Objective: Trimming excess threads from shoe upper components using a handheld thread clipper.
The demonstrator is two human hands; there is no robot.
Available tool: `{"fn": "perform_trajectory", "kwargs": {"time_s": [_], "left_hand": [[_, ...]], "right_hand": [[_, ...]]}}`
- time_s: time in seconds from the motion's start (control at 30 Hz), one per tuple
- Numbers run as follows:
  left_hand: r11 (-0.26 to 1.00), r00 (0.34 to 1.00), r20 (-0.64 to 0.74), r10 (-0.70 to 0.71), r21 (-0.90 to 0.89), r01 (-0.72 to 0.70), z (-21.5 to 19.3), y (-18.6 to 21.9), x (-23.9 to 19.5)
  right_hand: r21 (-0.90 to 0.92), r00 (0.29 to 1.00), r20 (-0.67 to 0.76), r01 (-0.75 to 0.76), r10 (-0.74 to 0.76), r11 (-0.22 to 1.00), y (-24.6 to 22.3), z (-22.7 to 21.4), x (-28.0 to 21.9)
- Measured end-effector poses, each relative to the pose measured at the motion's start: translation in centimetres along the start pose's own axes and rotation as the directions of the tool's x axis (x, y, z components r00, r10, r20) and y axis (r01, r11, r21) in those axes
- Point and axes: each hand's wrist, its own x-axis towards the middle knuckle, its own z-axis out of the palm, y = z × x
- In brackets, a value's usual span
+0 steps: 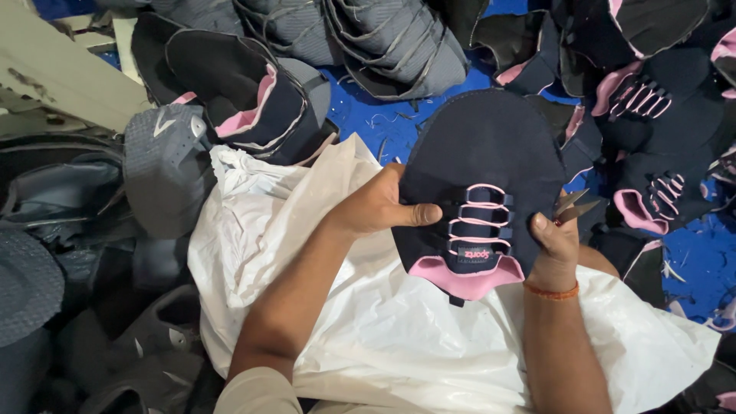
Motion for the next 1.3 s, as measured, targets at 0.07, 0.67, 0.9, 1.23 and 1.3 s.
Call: {"fn": "perform_trajectory", "kwargs": {"time_s": [0.07,0.67,0.9,1.23,1.3], "left_hand": [[1.0,1.0,0.017,0.008,0.017,-0.009,0.0,0.2,0.0],[0.998,0.942,-0.336,-0.015,0.052,0.035,-4.5,-5.4,3.0],[0.964,0.945,-0.25,-0.211,-0.214,0.158,-2.4,-2.4,2.4],[0.919,0.736,-0.596,0.32,0.007,-0.394,-1.2,3.5,5.6],[0.903,0.556,-0.804,0.213,-0.055,-0.426,1.2,5.4,6.7]], "right_hand": [[-0.003,1.0,-0.001,-0.009,0.009,1.0,0.0,-0.1,0.0],[-0.102,0.994,-0.113,-0.016,0.005,0.995,2.7,-3.8,2.1],[-0.117,0.955,-0.292,-0.091,0.053,0.989,0.8,2.3,3.7],[-0.495,0.769,-0.475,0.169,-0.428,0.853,5.2,-5.8,6.4],[-0.24,0.883,-0.403,0.152,-0.241,0.959,6.0,-5.5,6.4]]}}
